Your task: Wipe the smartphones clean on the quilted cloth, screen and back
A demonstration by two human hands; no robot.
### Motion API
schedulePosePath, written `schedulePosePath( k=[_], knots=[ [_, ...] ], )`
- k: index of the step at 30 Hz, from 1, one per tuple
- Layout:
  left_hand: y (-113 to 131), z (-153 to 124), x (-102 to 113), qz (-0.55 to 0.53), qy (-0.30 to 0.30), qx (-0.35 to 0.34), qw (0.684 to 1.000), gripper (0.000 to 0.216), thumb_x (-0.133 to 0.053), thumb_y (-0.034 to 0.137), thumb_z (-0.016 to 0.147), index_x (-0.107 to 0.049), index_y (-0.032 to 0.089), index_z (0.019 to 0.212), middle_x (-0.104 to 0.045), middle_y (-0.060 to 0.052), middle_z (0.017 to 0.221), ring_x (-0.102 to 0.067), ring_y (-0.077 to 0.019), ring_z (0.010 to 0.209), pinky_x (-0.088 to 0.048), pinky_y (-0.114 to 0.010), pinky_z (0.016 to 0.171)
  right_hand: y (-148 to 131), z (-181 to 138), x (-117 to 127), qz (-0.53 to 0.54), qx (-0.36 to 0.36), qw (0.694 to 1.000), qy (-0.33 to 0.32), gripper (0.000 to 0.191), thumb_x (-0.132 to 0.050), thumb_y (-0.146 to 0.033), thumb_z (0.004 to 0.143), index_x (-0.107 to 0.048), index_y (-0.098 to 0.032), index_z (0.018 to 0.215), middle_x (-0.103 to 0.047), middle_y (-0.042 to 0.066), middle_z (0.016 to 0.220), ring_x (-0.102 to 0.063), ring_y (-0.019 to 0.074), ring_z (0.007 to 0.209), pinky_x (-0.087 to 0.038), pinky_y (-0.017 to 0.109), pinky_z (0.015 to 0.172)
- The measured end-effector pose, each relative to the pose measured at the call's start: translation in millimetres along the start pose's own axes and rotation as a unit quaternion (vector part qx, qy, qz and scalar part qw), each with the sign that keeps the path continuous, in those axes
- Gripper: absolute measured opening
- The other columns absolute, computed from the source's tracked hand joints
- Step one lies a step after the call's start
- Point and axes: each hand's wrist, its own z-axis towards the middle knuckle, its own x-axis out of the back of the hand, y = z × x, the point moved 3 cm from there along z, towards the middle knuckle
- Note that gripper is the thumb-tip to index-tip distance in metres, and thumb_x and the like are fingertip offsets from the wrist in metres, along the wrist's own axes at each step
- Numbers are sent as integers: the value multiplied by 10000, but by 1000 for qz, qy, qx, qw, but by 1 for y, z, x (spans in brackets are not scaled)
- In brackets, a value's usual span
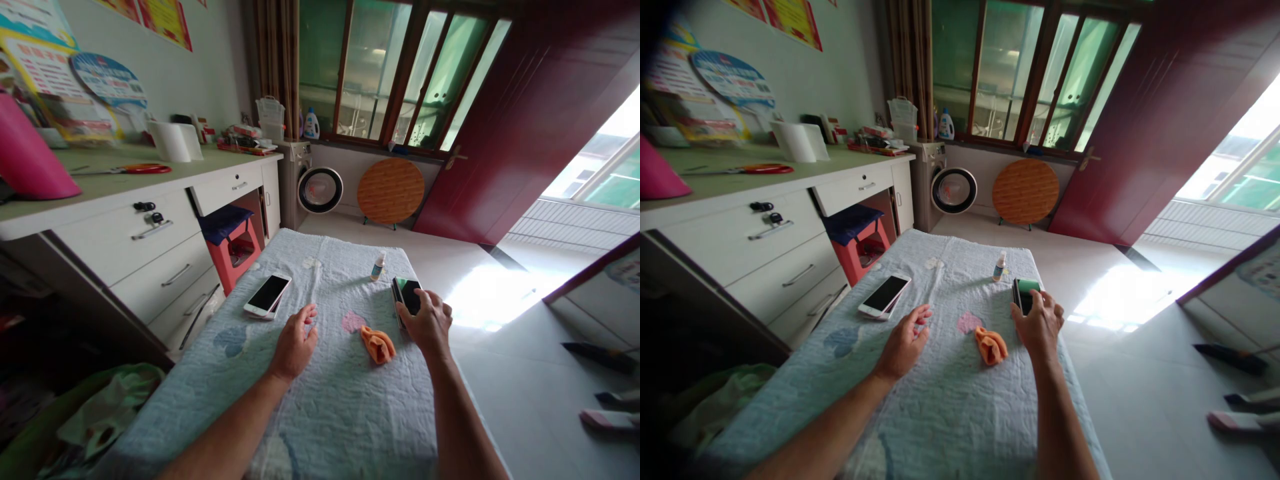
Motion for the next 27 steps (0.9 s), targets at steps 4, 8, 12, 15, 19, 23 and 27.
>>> schedulePosePath(
  k=[4,8,12,15,19,23,27],
  knots=[
    [0,0,0,4,-1,-4,1000,465,-498,113,784,-513,175,1244,-638,-98,1132,-616,-183,928,-527,-335,802,-31,-23,4,70,179,962,-194,349,-523,-405,826,-649,-186,1067,-632,94,1053,-551,237,987,-402,312,860],
    [1,0,1,6,1,-1,1000,452,-497,110,789,-519,164,1237,-635,-102,1132,-611,-188,948,-514,-364,862,-45,-49,-4,28,237,940,-246,326,-613,-314,754,-648,-206,1060,-623,87,992,-546,237,937,-399,297,792],
    [4,0,2,6,-5,1,1000,444,-501,104,788,-528,170,1226,-632,-99,1149,-612,-191,962,-513,-370,878,-49,-56,-16,30,231,941,-244,207,-491,-325,873,-648,-199,828,-600,56,785,-546,175,722,-376,266,674],
    [6,0,2,12,-4,0,1000,430,-504,100,785,-542,171,1208,-638,-96,1137,-613,-194,969,-514,-364,876,-55,-56,-19,96,231,941,-227,373,-396,-405,938,-628,-199,731,-558,30,685,-521,147,633,-370,253,632],
    [9,0,2,22,-3,-12,1000,416,-507,101,789,-546,161,1198,-634,-104,1142,-612,-199,971,-510,-363,882,-69,-61,-23,223,217,929,-198,384,-388,-454,946,-665,-204,856,-555,25,750,-524,129,615,-401,238,619],
    [14,3,8,71,14,-41,996,429,-505,89,783,-540,155,1206,-631,-106,1133,-598,-219,1006,-485,-386,925,-76,-66,-33,280,216,919,-175,283,-451,-377,921,-667,-197,947,-548,28,800,-544,129,653,-432,235,654],
    [23,12,31,200,22,-47,978,435,-572,127,764,-547,148,1199,-593,-129,1208,-524,-275,1160,-389,-423,1033,-74,-69,-41,278,231,917,-170,228,-495,-227,853,-644,-204,1024,-575,34,855,-569,142,728,-448,234,699]
  ],
)
